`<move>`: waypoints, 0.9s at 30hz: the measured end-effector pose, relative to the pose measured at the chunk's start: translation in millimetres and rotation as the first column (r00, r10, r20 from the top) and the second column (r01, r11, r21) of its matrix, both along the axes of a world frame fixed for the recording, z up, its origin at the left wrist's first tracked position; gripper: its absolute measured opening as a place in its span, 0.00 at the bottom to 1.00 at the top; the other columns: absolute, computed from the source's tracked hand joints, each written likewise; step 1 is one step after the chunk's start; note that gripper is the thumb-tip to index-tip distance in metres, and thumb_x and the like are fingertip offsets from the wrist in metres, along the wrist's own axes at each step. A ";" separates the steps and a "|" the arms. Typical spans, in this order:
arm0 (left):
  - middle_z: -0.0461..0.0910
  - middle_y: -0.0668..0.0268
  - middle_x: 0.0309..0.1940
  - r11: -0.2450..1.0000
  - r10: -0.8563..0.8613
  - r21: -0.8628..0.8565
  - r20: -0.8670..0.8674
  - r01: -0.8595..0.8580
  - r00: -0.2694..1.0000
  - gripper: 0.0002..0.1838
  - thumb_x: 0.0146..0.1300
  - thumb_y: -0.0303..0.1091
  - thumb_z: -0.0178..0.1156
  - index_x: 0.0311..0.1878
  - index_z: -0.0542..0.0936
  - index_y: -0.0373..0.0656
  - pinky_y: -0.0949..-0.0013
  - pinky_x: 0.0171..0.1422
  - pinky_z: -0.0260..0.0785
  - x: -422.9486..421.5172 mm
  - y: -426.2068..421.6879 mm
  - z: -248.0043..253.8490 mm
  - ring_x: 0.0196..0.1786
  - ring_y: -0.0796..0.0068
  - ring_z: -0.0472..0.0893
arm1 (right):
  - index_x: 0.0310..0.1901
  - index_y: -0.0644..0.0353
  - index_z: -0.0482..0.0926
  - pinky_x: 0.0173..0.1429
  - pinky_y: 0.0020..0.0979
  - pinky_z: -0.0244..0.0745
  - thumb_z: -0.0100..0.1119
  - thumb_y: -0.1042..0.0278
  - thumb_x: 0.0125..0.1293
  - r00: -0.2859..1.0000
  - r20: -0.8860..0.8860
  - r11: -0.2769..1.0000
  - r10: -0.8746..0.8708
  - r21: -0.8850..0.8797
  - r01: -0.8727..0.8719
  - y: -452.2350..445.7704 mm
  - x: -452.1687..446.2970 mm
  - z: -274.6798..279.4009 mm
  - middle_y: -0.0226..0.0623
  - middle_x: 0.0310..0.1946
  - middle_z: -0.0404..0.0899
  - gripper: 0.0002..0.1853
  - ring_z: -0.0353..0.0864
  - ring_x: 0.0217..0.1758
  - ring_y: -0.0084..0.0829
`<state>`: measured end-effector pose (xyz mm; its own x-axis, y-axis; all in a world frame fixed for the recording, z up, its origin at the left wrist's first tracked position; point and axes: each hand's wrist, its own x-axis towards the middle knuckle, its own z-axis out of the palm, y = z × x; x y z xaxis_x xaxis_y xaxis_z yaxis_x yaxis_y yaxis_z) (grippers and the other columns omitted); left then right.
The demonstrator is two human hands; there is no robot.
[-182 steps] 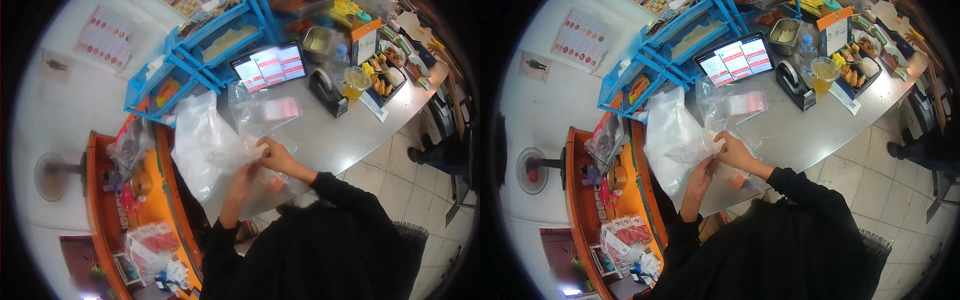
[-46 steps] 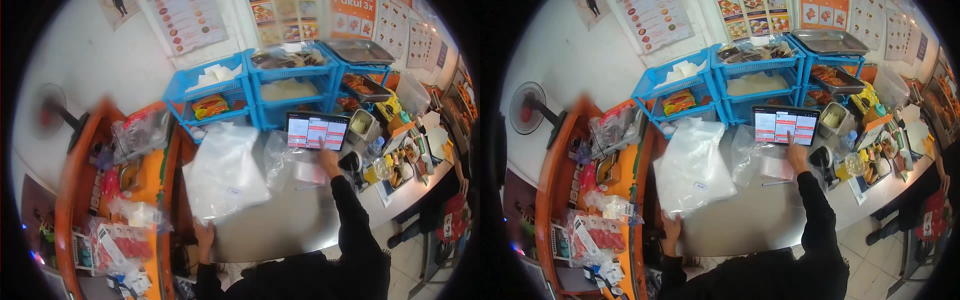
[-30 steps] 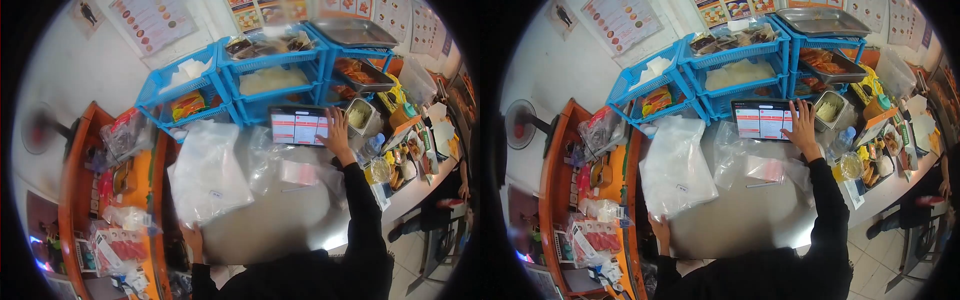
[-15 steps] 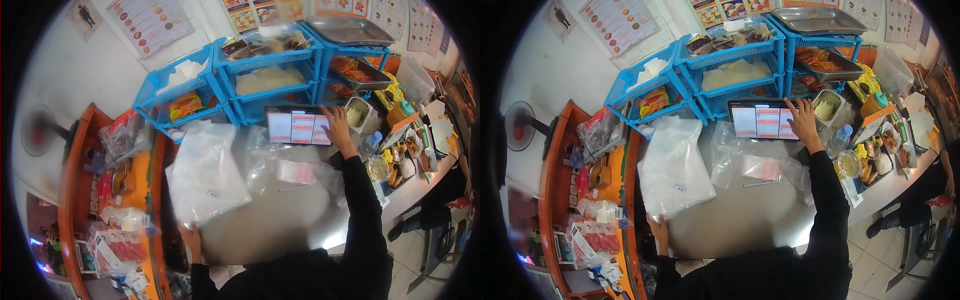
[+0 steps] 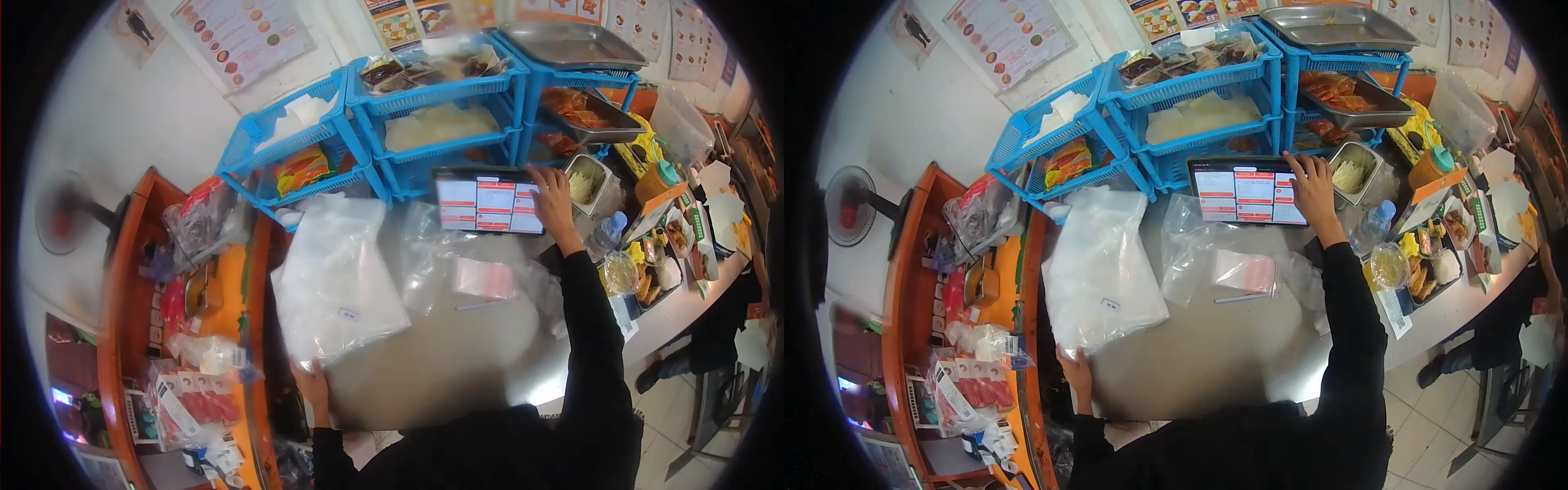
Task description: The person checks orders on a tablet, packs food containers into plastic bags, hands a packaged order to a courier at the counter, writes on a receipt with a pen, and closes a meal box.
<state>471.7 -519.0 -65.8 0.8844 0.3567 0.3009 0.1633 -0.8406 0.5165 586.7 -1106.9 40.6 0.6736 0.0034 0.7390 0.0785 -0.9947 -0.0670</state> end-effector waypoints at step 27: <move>0.65 0.46 0.54 0.993 0.033 0.111 0.013 -0.034 0.999 0.33 0.58 0.49 0.51 0.61 0.55 0.39 0.54 0.53 0.61 0.7 2.2 -4.5 0.51 0.44 0.69 | 0.58 0.50 0.63 0.56 0.38 0.60 0.58 0.77 0.45 0.995 -0.066 0.997 0.081 0.002 -0.081 -10.3 -7.2 3.4 0.35 0.49 0.67 0.33 0.63 0.50 0.39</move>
